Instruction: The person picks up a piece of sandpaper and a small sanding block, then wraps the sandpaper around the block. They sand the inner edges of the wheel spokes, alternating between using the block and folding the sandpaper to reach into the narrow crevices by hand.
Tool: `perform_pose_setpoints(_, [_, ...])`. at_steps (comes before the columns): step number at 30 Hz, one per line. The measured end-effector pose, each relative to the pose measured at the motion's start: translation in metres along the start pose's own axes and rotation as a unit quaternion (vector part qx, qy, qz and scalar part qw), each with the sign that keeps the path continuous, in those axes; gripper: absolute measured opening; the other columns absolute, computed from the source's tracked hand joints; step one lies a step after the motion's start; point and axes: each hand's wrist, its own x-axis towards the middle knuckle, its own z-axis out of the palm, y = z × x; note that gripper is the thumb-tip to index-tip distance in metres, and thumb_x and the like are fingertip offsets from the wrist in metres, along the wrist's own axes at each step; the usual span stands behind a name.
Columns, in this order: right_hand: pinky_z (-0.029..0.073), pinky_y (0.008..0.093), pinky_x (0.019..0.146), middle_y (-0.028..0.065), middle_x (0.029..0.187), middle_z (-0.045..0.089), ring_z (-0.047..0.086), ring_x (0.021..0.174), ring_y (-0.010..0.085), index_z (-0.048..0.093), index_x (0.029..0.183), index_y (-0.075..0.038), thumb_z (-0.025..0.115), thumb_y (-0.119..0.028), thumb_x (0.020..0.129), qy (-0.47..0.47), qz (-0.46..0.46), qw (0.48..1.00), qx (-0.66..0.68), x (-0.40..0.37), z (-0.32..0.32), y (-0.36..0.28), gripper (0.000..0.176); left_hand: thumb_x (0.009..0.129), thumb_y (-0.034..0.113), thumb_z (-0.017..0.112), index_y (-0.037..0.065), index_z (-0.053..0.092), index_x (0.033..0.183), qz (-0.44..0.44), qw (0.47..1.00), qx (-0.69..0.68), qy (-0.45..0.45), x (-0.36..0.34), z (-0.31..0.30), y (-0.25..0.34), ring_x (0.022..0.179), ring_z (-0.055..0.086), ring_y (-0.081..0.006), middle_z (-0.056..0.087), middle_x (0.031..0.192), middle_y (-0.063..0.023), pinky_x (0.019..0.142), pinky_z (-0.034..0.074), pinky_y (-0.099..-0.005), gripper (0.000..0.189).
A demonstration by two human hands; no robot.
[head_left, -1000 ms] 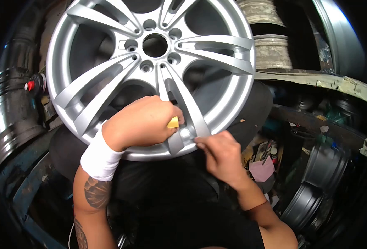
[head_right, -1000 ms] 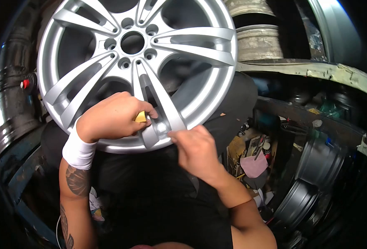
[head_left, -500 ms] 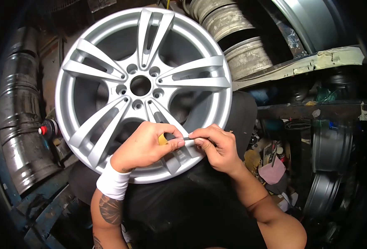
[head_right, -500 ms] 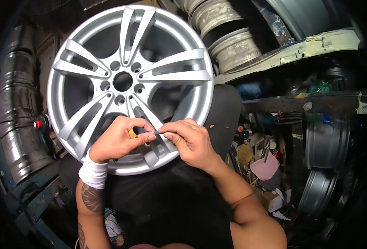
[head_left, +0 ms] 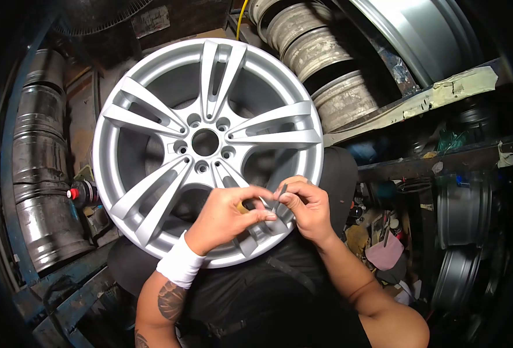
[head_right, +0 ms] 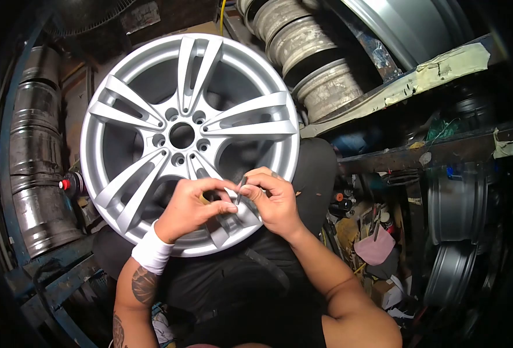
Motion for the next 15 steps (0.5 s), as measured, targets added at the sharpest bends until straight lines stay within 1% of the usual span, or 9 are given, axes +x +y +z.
perform_pose_setpoints(1, [0.055, 0.0311, 0.084, 0.0123, 0.105, 0.073, 0.071, 0.092, 0.0196, 0.074, 0.101, 0.004, 0.073, -0.005, 0.103, -0.014, -0.012, 0.999, -0.051, 0.003, 0.000, -0.005, 0.010, 0.090, 0.013, 0.090, 0.004, 0.077, 0.125, 0.010, 1.000, -0.018, 0.021, 0.000, -0.002, 0.002, 0.062, 0.053, 0.0008, 0.074, 0.082, -0.0012, 0.054, 0.042, -0.0215, 0.039])
perform_pose_setpoints(3, [0.056, 0.0323, 0.082, 0.0142, 0.104, 0.074, 0.072, 0.091, 0.0235, 0.073, 0.102, 0.004, 0.073, -0.004, 0.102, -0.043, -0.038, 0.987, -0.151, 0.008, 0.002, -0.019, 0.008, 0.089, 0.012, 0.090, 0.002, 0.075, 0.129, 0.069, 0.996, -0.033, 0.045, 0.002, -0.005, -0.004, 0.063, 0.054, 0.0002, 0.076, 0.089, -0.0027, 0.055, 0.043, -0.0212, 0.044])
perform_pose_setpoints(4, [0.058, 0.0348, 0.078, 0.0151, 0.101, 0.075, 0.075, 0.089, 0.0272, 0.072, 0.107, 0.002, 0.074, -0.005, 0.101, -0.034, -0.012, 0.985, -0.166, 0.005, 0.005, -0.021, 0.009, 0.091, 0.010, 0.088, 0.000, 0.076, 0.125, 0.057, 0.997, -0.021, 0.047, 0.001, -0.008, 0.002, 0.064, 0.055, -0.0006, 0.076, 0.094, -0.0044, 0.057, 0.044, -0.0207, 0.037])
perform_pose_setpoints(6, [0.059, 0.0365, 0.075, 0.0147, 0.098, 0.075, 0.076, 0.085, 0.0285, 0.072, 0.109, 0.001, 0.075, -0.005, 0.100, -0.041, 0.000, 0.978, -0.205, 0.003, 0.010, -0.033, 0.011, 0.092, 0.010, 0.087, -0.001, 0.078, 0.120, 0.123, 0.989, 0.004, 0.077, 0.005, -0.005, -0.012, 0.064, 0.054, -0.0008, 0.076, 0.093, -0.0050, 0.058, 0.044, -0.0208, 0.031])
perform_pose_setpoints(7, [0.059, 0.0374, 0.074, 0.0145, 0.097, 0.075, 0.076, 0.084, 0.0291, 0.072, 0.110, 0.001, 0.075, -0.005, 0.100, -0.044, 0.006, 0.974, -0.224, 0.002, 0.012, -0.035, 0.013, 0.093, 0.010, 0.086, -0.002, 0.079, 0.115, 0.118, 0.990, -0.006, 0.080, 0.004, -0.004, -0.011, 0.064, 0.053, -0.0011, 0.076, 0.094, -0.0059, 0.058, 0.044, -0.0211, 0.026])
perform_pose_setpoints(8, [0.059, 0.0380, 0.073, 0.0147, 0.097, 0.076, 0.077, 0.084, 0.0301, 0.072, 0.110, 0.001, 0.076, -0.004, 0.099, -0.048, -0.013, 0.969, -0.240, 0.002, 0.012, -0.034, 0.013, 0.094, 0.010, 0.085, -0.003, 0.079, 0.111, 0.113, 0.990, -0.016, 0.083, 0.003, -0.003, -0.010, 0.064, 0.053, -0.0014, 0.076, 0.095, -0.0068, 0.057, 0.043, -0.0214, 0.022])
perform_pose_setpoints(11, [0.059, 0.0392, 0.072, 0.0153, 0.097, 0.076, 0.077, 0.083, 0.0327, 0.072, 0.111, 0.000, 0.077, -0.004, 0.098, -0.062, -0.060, 0.956, -0.279, 0.007, 0.011, -0.031, 0.014, 0.096, 0.012, 0.084, -0.003, 0.080, 0.109, 0.067, 0.995, -0.002, 0.075, -0.001, -0.005, -0.004, 0.064, 0.052, -0.0005, 0.074, 0.088, -0.0040, 0.057, 0.041, -0.0211, 0.020])
perform_pose_setpoints(14, [0.060, 0.0393, 0.073, 0.0159, 0.098, 0.077, 0.076, 0.083, 0.0338, 0.073, 0.110, 0.000, 0.078, -0.005, 0.097, -0.078, -0.080, 0.950, -0.291, 0.010, 0.010, -0.034, 0.015, 0.097, 0.012, 0.082, -0.003, 0.079, 0.109, -0.012, 0.998, -0.020, 0.051, -0.001, -0.010, 0.001, 0.077, 0.057, -0.0023, 0.076, 0.093, -0.0010, 0.068, 0.045, -0.0205, 0.019])
perform_pose_setpoints(15, [0.060, 0.0391, 0.073, 0.0160, 0.098, 0.077, 0.077, 0.084, 0.0338, 0.074, 0.110, -0.001, 0.079, -0.005, 0.097, -0.079, -0.082, 0.950, -0.290, 0.010, 0.011, -0.033, 0.015, 0.097, 0.013, 0.083, -0.002, 0.080, 0.107, -0.003, 0.999, 0.005, 0.051, 0.000, -0.012, 0.000, 0.075, 0.056, -0.0010, 0.076, 0.091, -0.0007, 0.065, 0.043, -0.0189, 0.018])
